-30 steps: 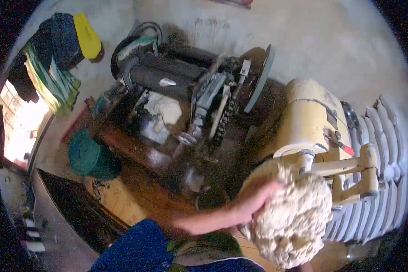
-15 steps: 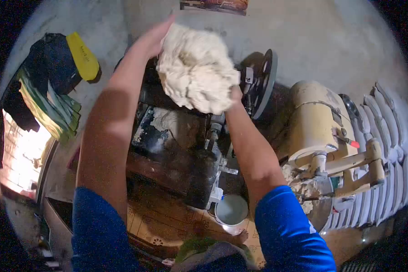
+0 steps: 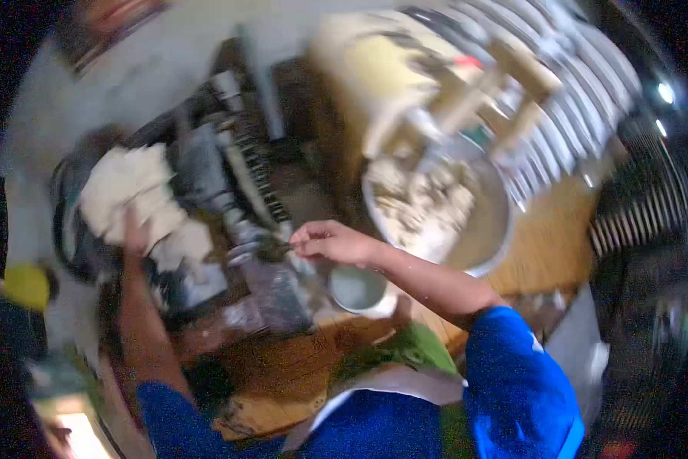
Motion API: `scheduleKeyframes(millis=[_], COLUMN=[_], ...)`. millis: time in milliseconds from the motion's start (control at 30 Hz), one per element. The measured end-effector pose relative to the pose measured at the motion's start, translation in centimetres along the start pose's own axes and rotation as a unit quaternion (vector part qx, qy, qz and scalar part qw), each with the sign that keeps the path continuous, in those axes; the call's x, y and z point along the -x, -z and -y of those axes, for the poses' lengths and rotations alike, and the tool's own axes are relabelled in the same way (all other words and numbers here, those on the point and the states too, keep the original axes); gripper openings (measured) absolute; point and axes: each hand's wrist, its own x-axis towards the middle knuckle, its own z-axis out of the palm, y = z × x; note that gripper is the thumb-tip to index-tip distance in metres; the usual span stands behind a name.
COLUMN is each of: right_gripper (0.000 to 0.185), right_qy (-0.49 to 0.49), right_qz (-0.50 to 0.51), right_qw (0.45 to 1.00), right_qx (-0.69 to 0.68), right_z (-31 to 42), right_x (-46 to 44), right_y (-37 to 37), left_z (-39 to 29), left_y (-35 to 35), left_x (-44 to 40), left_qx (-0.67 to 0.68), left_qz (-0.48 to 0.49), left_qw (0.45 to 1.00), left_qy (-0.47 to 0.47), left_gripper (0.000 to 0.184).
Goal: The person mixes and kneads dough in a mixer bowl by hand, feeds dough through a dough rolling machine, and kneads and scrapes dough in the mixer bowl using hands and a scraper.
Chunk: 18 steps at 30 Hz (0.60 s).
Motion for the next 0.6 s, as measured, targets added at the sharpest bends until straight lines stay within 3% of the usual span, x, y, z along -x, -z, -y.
scheduleKeyframes(millis=[33,100,200,300,367,433,500,600], right_gripper=[0.031,0.031,0.029,0.025,0.026,0.029,0.028,0.027], right_qy=[0.003,-0.045,-0.106,-0.112,-0.101,-0.081,-0.083,-0.092], right_qz=[-0.047,-0.095,-0.19,-0.201,-0.213,-0.224,-0.254,-0.304], right_qw=[0.999,0.994,0.975,0.973,0.972,0.971,0.964,0.948], right_qx=[-0.019,0.001,-0.04,-0.018,-0.013,0.008,-0.003,-0.011], right_z=[-2.7,-7.4,-12.6,-15.6,-17.6,-18.8,-17.4,-15.6], right_x=[2.9,7.0,13.0,17.3,19.2,20.3,21.2,22.7], right_y=[1.5,4.2,6.0,7.5,9.0,10.6,12.4,16.6], left_z=[1.8,0.4,-0.5,-4.2,-10.7,-13.7,-22.0,-29.6], left_y=[0.1,3.4,5.4,7.0,7.7,5.8,6.4,4.3], left_x=[-0.3,-2.2,-2.6,-1.4,1.3,5.2,9.2,16.0], left_qx=[-0.014,0.022,0.039,0.191,0.228,0.198,0.334,0.318], left_qz=[0.012,0.147,0.186,0.13,0.013,-0.039,-0.043,0.002], left_qw=[1.0,0.984,0.974,0.947,0.946,0.967,0.917,0.915], left_qy=[-0.018,0.097,0.127,0.223,0.231,0.155,0.212,0.249], left_gripper=[0.067,0.07,0.068,0.066,0.058,0.053,0.048,0.047])
